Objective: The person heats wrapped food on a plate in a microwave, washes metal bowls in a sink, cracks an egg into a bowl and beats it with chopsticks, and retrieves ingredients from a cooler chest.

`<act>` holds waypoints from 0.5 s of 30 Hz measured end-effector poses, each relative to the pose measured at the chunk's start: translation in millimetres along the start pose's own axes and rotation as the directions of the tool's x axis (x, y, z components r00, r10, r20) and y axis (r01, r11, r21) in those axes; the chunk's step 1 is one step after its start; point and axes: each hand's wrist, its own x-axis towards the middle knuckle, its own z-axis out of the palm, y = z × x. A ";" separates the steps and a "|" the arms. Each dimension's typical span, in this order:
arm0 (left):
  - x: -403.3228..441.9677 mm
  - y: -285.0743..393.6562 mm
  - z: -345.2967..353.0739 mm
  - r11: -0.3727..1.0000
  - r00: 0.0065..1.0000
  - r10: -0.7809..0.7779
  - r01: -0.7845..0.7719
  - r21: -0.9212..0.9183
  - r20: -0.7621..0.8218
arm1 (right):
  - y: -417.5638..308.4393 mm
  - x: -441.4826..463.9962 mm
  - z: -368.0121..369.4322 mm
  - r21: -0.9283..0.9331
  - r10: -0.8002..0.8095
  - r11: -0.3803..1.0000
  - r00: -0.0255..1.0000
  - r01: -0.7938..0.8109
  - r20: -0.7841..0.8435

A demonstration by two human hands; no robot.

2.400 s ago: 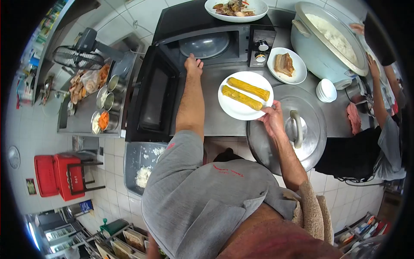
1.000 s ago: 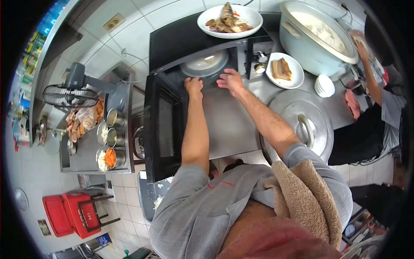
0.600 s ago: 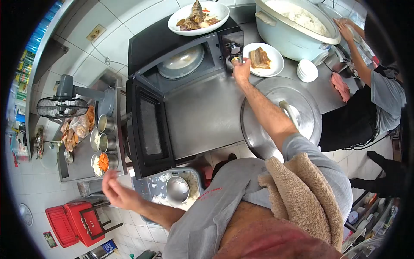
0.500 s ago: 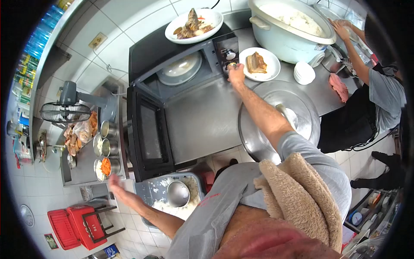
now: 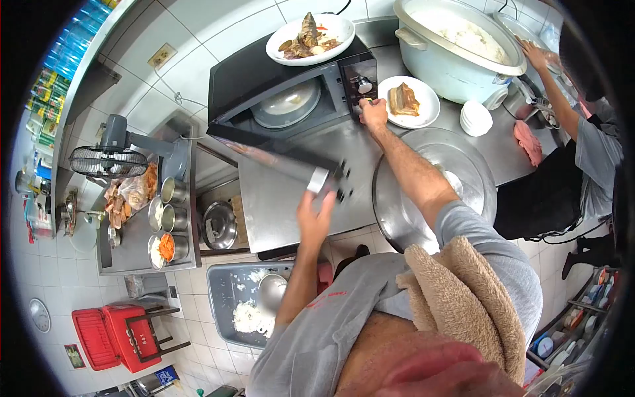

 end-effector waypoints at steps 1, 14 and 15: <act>21.6 -12.9 19.1 0.997 0.999 0.035 -0.037 0.074 0.033 | -14.3 -10.5 -7.6 0.044 0.061 0.997 0.997 -0.063 0.052; 189.6 -42.6 104.7 0.934 0.950 0.302 -0.311 0.174 0.081 | -4.8 -15.2 -14.6 0.487 0.064 0.859 0.976 -0.159 0.206; 192.8 -42.5 106.5 0.944 0.958 0.276 -0.286 0.162 0.080 | -5.3 -18.0 -11.7 0.393 0.038 0.916 0.992 -0.082 0.118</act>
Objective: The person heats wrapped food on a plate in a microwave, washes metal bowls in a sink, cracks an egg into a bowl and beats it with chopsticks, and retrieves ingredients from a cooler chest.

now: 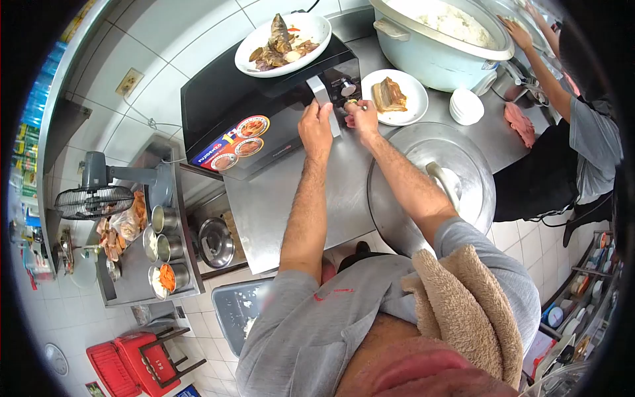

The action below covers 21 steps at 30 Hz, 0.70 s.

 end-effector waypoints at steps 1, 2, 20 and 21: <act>1.3 -0.3 0.2 1.000 1.000 -0.027 0.027 -0.012 0.002 | 0.6 -2.8 3.0 -0.121 -0.066 0.991 0.996 0.058 -0.062; 1.3 -0.2 -0.4 0.999 1.000 -0.031 0.031 -0.013 0.006 | -0.6 -4.4 5.4 -0.187 -0.065 0.981 0.995 0.051 -0.069; -170.0 -52.3 -167.3 0.856 0.867 -0.498 0.489 -0.167 -0.015 | 22.0 11.9 23.2 0.158 -0.099 0.978 0.971 0.135 -0.219; -178.2 -53.2 -173.4 0.820 0.835 -0.549 0.533 -0.209 -0.023 | 20.8 11.6 23.4 0.155 -0.099 0.979 0.970 0.135 -0.222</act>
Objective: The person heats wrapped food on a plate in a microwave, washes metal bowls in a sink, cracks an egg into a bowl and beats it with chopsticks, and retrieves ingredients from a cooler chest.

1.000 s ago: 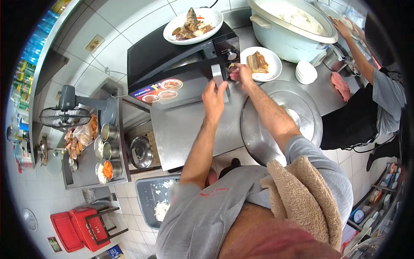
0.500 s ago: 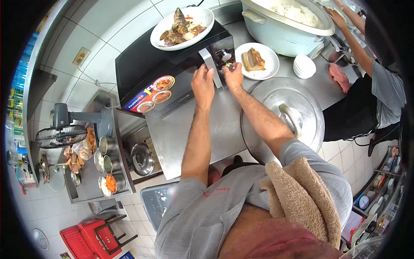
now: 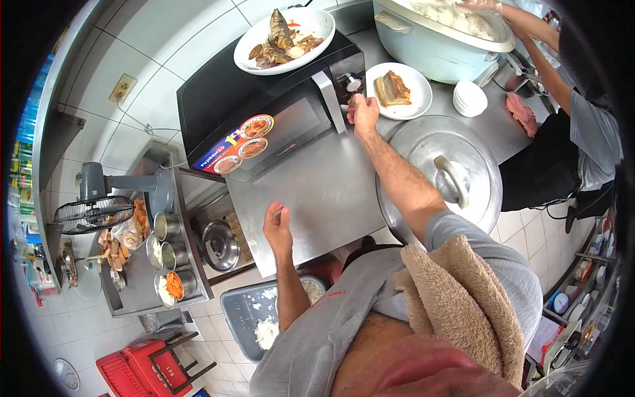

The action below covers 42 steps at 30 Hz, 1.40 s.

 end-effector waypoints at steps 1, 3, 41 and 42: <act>-6.1 -4.1 -5.4 1.000 1.000 -0.002 0.002 -0.001 0.003 | -1.8 0.5 -0.1 0.047 0.082 0.996 0.997 -0.082 0.006; -16.5 -9.4 -13.3 0.993 0.995 -0.095 0.091 -0.080 -0.036 | -3.3 2.5 -3.1 0.054 0.204 0.977 0.979 -0.206 0.027; -365.1 191.6 497.7 0.949 0.115 0.273 0.131 -0.287 0.955 | -316.2 -255.2 -739.0 -0.025 -0.053 0.999 0.884 0.047 -0.464; -387.4 198.8 513.0 0.954 -0.013 0.297 0.041 -0.297 0.955 | -326.8 -259.4 -746.7 0.006 -0.061 0.997 0.901 0.071 -0.430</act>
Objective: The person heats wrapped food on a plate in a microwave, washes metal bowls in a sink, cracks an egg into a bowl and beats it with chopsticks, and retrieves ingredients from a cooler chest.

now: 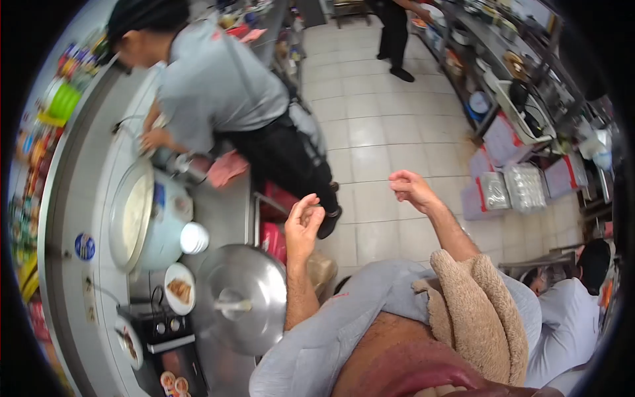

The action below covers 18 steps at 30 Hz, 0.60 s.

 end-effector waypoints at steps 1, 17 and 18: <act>15.9 -0.4 20.5 0.998 0.993 0.002 -0.009 0.060 0.119 | -9.2 2.0 -10.0 0.039 -0.009 0.999 0.999 0.007 0.049; 380.9 -105.8 201.2 0.839 0.789 -0.213 -0.154 0.521 0.577 | -225.7 165.0 -206.8 0.129 -0.234 0.968 0.589 0.216 0.774; 414.9 -100.9 213.0 0.795 0.764 -0.170 -0.267 0.545 0.622 | -259.3 176.2 -211.2 0.021 -0.212 0.937 0.521 0.348 0.827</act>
